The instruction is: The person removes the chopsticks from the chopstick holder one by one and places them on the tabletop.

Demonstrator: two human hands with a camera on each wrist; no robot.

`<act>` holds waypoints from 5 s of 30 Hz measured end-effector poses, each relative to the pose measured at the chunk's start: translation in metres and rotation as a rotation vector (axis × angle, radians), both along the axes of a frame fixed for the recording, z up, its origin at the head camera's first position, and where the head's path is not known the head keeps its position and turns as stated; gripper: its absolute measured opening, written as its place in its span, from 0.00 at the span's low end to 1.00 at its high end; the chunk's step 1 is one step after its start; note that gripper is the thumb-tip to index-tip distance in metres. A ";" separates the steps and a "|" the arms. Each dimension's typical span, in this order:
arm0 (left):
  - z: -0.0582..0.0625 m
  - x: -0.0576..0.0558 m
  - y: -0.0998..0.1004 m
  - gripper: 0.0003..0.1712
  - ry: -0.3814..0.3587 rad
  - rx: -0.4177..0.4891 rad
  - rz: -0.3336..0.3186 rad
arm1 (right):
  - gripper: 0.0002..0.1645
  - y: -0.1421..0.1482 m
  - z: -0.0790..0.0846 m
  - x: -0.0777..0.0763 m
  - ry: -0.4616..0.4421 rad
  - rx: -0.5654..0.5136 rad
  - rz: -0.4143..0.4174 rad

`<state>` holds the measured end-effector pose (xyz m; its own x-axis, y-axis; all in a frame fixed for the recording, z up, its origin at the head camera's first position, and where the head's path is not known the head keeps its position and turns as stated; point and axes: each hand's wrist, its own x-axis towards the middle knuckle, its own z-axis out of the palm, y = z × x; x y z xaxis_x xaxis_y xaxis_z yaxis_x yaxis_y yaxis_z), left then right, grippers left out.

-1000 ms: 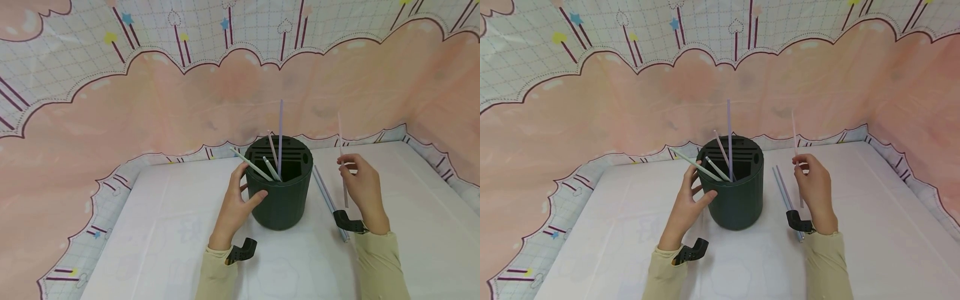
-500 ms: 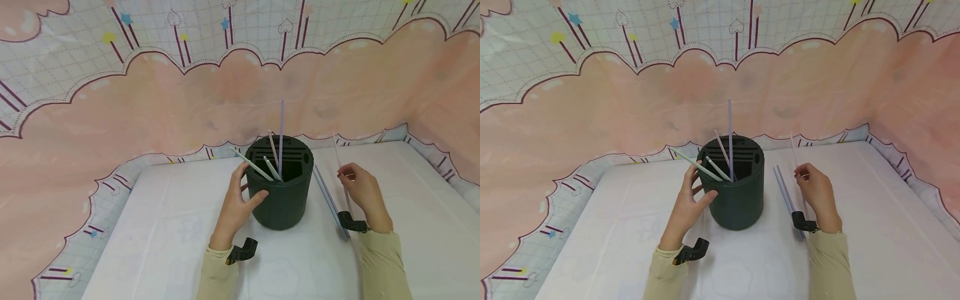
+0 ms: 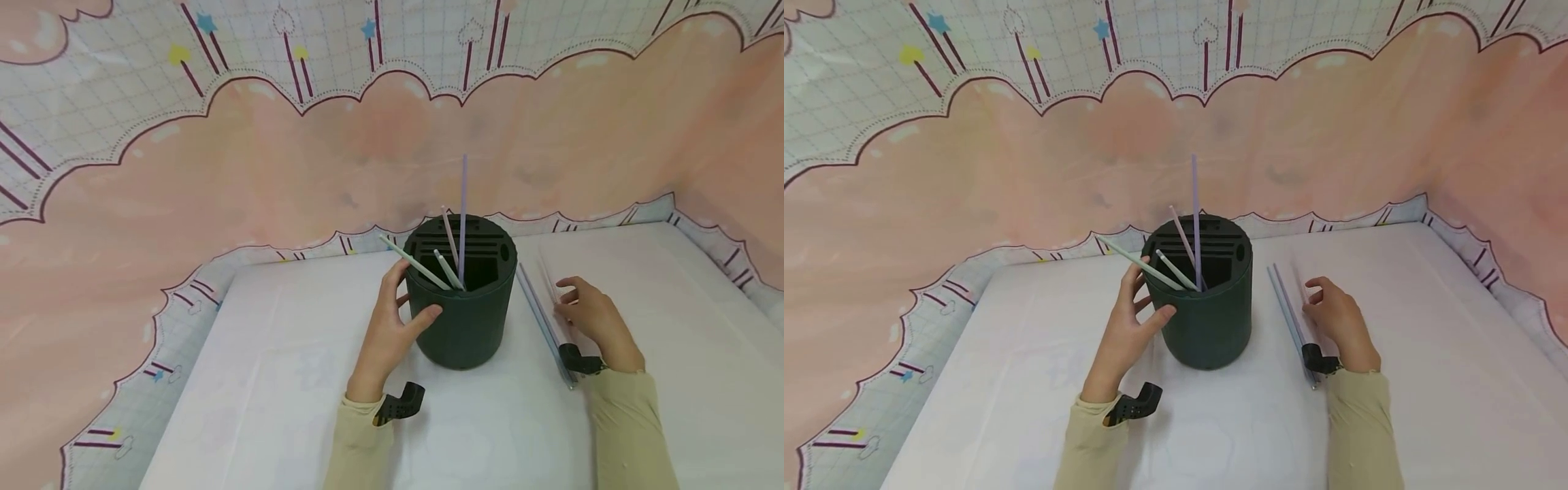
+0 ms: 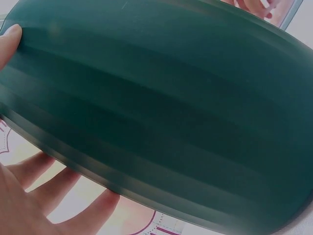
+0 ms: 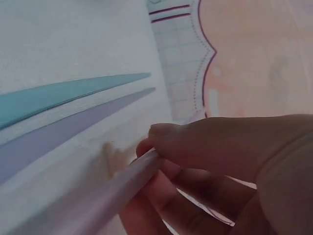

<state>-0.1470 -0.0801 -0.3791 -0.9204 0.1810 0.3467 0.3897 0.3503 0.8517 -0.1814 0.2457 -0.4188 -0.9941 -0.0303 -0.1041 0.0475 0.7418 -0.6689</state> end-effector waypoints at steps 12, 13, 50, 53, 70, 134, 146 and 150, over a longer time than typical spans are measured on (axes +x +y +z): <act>0.005 -0.002 0.003 0.43 0.012 -0.004 -0.001 | 0.21 -0.005 -0.008 -0.002 -0.026 0.095 0.012; 0.005 -0.001 0.003 0.43 0.014 -0.007 0.001 | 0.21 -0.005 -0.008 -0.001 -0.025 0.097 0.007; 0.004 0.002 -0.002 0.43 0.018 -0.016 0.004 | 0.15 -0.094 0.075 0.026 0.835 -0.461 -0.071; 0.003 0.003 -0.002 0.43 0.003 -0.015 0.003 | 0.16 -0.106 0.079 0.031 0.879 -0.466 -0.005; 0.001 0.001 -0.003 0.42 0.015 -0.005 -0.004 | 0.24 -0.134 0.091 0.041 0.850 -0.139 0.202; 0.000 -0.001 0.001 0.42 0.030 -0.008 0.008 | 0.16 -0.132 0.122 0.065 0.986 -0.581 0.108; 0.000 0.000 -0.001 0.43 0.042 -0.017 0.009 | 0.10 -0.128 0.121 0.061 1.096 -0.950 -0.137; 0.002 -0.001 -0.002 0.42 0.050 -0.016 0.005 | 0.10 -0.124 0.123 0.057 1.144 -1.061 -0.174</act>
<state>-0.1480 -0.0818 -0.3773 -0.9029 0.1829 0.3889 0.4297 0.3659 0.8255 -0.1241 0.1220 -0.2955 -0.5265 0.5213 0.6716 -0.7987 -0.0327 -0.6008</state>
